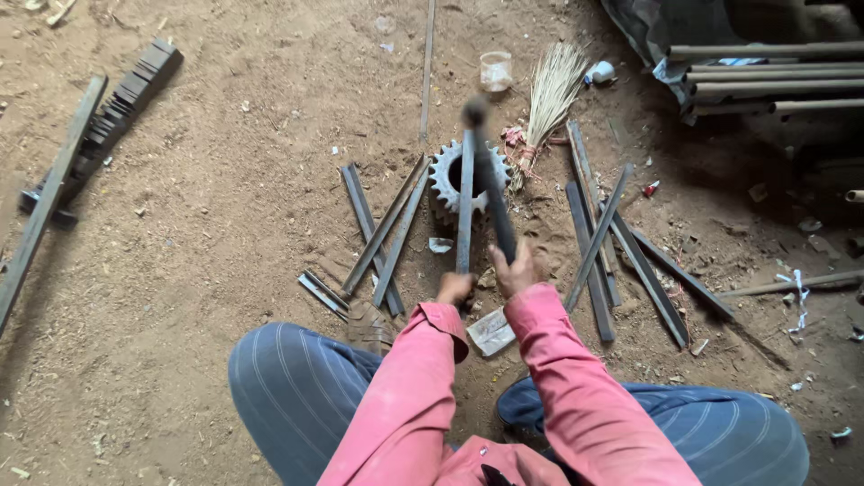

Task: The person hits metal bars with a hammer while holding them against a large metal gear.

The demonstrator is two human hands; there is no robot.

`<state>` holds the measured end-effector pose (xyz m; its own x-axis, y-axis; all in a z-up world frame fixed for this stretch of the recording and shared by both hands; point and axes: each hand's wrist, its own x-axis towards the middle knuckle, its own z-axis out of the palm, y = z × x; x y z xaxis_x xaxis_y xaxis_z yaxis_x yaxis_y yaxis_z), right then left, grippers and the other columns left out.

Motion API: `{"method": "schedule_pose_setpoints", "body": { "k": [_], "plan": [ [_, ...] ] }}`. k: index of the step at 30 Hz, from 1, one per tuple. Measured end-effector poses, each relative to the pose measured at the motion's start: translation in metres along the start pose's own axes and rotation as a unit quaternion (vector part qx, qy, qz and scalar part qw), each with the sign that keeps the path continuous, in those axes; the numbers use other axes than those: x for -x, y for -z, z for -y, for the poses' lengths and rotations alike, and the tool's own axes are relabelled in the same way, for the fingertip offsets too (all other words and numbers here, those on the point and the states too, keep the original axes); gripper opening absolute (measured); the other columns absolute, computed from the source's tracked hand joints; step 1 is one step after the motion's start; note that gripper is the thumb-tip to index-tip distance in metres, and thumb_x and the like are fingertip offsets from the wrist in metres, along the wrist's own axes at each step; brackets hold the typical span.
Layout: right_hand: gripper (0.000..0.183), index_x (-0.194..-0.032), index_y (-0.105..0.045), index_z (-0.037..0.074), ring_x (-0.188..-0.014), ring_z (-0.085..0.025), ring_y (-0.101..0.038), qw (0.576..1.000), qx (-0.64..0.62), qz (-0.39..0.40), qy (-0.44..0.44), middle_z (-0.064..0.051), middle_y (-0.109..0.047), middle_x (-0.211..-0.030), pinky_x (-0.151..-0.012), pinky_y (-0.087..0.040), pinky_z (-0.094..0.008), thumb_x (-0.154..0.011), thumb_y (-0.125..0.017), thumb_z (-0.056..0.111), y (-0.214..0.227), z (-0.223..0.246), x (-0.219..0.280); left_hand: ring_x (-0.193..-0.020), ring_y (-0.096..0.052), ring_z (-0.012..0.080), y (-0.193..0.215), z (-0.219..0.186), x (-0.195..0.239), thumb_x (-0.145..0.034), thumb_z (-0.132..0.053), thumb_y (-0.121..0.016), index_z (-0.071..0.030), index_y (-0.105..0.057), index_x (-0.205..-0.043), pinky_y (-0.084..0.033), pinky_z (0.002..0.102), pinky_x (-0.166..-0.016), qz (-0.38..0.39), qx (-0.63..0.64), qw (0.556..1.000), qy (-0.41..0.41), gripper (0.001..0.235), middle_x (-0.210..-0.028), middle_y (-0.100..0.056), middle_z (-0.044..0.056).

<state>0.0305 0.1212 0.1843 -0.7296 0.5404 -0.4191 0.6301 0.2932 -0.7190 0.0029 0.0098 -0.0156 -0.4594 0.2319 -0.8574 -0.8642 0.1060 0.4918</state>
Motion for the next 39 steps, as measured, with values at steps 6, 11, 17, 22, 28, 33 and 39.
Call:
{"method": "schedule_pose_setpoints", "body": {
  "k": [6,11,17,22,28,33,39],
  "plan": [
    [0.050,-0.127,-0.061,0.011,-0.063,-0.018,-0.055,0.998,0.039,-0.015,-0.053,-0.014,-0.066,-0.087,-0.054,-0.047,-0.036,-0.101,-0.057,0.054,0.011,-0.033,0.010,-0.042,-0.053,0.0174,0.009,0.013,0.016,-0.088,-0.017,-0.071,0.002,-0.071,-0.086,-0.039,0.036,-0.037,0.001,-0.018,1.000,-0.004,0.019,-0.059,-0.059,0.006],
    [0.061,-0.130,-0.057,0.009,-0.085,-0.027,-0.057,0.985,0.120,-0.116,-0.054,-0.018,-0.066,-0.102,-0.074,-0.047,-0.041,-0.095,-0.062,0.058,-0.002,-0.137,0.041,-0.052,-0.064,0.0201,0.012,-0.002,0.025,-0.085,-0.028,-0.083,0.000,-0.075,-0.095,-0.053,0.039,-0.044,0.020,-0.028,0.991,-0.127,0.031,-0.073,-0.069,0.006],
    [0.075,-0.135,-0.054,0.006,-0.111,-0.038,-0.060,0.951,0.228,-0.002,-0.211,-0.024,-0.066,-0.120,-0.097,-0.046,-0.046,-0.089,-0.068,0.063,-0.009,-0.191,0.010,-0.053,-0.064,0.0232,0.006,-0.029,0.041,-0.096,-0.040,-0.066,-0.018,-0.060,-0.132,-0.053,0.039,-0.046,0.109,0.033,0.986,-0.121,0.043,-0.068,-0.067,0.010],
    [0.078,-0.131,-0.057,0.002,-0.117,-0.042,-0.068,0.968,0.201,-0.011,-0.149,-0.026,-0.069,-0.124,-0.103,-0.052,-0.048,-0.084,-0.074,0.062,-0.023,-0.174,-0.002,-0.051,-0.057,0.0180,-0.001,-0.061,0.050,-0.103,-0.034,-0.057,-0.024,-0.041,-0.151,-0.051,0.036,-0.046,0.153,0.045,0.974,-0.161,0.052,-0.069,-0.056,0.003],
    [0.066,-0.125,-0.057,0.003,-0.094,-0.040,-0.075,0.981,0.149,-0.013,-0.127,-0.024,-0.075,-0.106,-0.085,-0.060,-0.048,-0.083,-0.077,0.052,-0.007,-0.157,0.013,-0.057,-0.056,0.0123,-0.006,-0.110,0.088,-0.104,-0.032,-0.053,-0.021,-0.036,-0.155,-0.051,0.030,-0.052,0.220,0.121,0.952,-0.177,0.054,-0.071,-0.055,0.001],
    [0.057,-0.116,-0.063,0.000,-0.071,-0.032,-0.077,0.985,0.059,0.013,-0.163,-0.020,-0.077,-0.089,-0.063,-0.060,-0.045,-0.086,-0.078,0.046,0.002,-0.151,0.013,-0.051,-0.051,0.0141,-0.024,-0.145,0.115,-0.106,-0.044,-0.044,-0.011,-0.054,-0.118,-0.045,0.032,-0.049,0.205,0.174,0.946,-0.179,0.037,-0.067,-0.054,0.000],
    [0.052,-0.099,-0.071,-0.003,-0.068,-0.035,-0.076,0.990,0.059,0.013,-0.124,-0.021,-0.075,-0.079,-0.062,-0.059,-0.047,-0.085,-0.078,0.047,-0.005,-0.170,0.012,-0.050,-0.051,0.0184,-0.040,-0.164,0.107,-0.105,-0.054,-0.040,-0.011,-0.054,-0.092,-0.045,0.039,-0.049,0.187,0.190,0.955,-0.130,0.047,-0.062,-0.052,0.002]
  ]
}}
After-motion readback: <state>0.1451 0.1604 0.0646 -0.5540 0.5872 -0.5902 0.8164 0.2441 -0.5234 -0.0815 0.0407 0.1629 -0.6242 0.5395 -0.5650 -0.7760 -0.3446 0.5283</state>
